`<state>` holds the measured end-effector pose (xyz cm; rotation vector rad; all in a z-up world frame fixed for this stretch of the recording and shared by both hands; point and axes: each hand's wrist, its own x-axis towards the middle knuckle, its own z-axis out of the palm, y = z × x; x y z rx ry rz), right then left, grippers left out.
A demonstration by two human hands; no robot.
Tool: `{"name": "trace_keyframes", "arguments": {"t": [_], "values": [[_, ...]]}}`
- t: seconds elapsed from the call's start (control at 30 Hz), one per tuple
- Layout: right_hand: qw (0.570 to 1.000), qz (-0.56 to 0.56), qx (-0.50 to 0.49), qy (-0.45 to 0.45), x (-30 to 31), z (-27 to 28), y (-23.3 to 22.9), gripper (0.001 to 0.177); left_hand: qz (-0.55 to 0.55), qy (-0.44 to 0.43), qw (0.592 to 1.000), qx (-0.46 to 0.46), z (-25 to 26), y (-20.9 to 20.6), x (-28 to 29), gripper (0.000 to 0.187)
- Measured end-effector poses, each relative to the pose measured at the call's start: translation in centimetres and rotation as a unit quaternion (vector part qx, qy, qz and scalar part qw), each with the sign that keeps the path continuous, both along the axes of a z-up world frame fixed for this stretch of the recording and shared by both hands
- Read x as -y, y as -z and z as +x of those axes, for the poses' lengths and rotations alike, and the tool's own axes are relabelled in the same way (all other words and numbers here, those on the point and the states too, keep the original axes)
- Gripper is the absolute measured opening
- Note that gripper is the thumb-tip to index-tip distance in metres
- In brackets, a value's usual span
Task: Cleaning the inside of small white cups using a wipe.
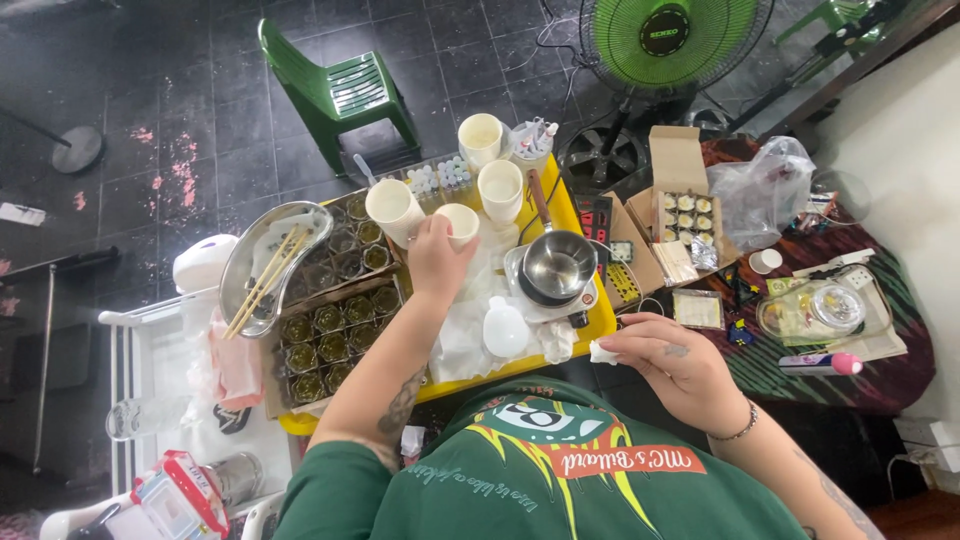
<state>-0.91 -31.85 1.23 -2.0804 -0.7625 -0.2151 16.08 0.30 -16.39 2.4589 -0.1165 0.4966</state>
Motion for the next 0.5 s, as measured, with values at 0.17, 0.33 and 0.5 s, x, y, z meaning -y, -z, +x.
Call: {"name": "trace_keyframes", "arguments": {"t": [0.17, 0.33, 0.5], "values": [[1.0, -0.001, -0.018, 0.013, 0.5, -0.4, 0.3, 0.033, 0.07, -0.047, 0.996, -0.023, 2.2, 2.0, 0.8, 0.041], [0.999, 0.01, -0.03, 0.026, 1.2, -1.0, 0.9, 0.032, 0.06, -0.051, 0.988, -0.131, 2.7, 3.0, 1.0, 0.038], [0.998, 0.008, -0.053, 0.034, 1.3, -1.2, 1.6, 0.031, 0.082, -0.058, 0.979, -0.179, 2.7, 2.8, 1.3, 0.052]]}}
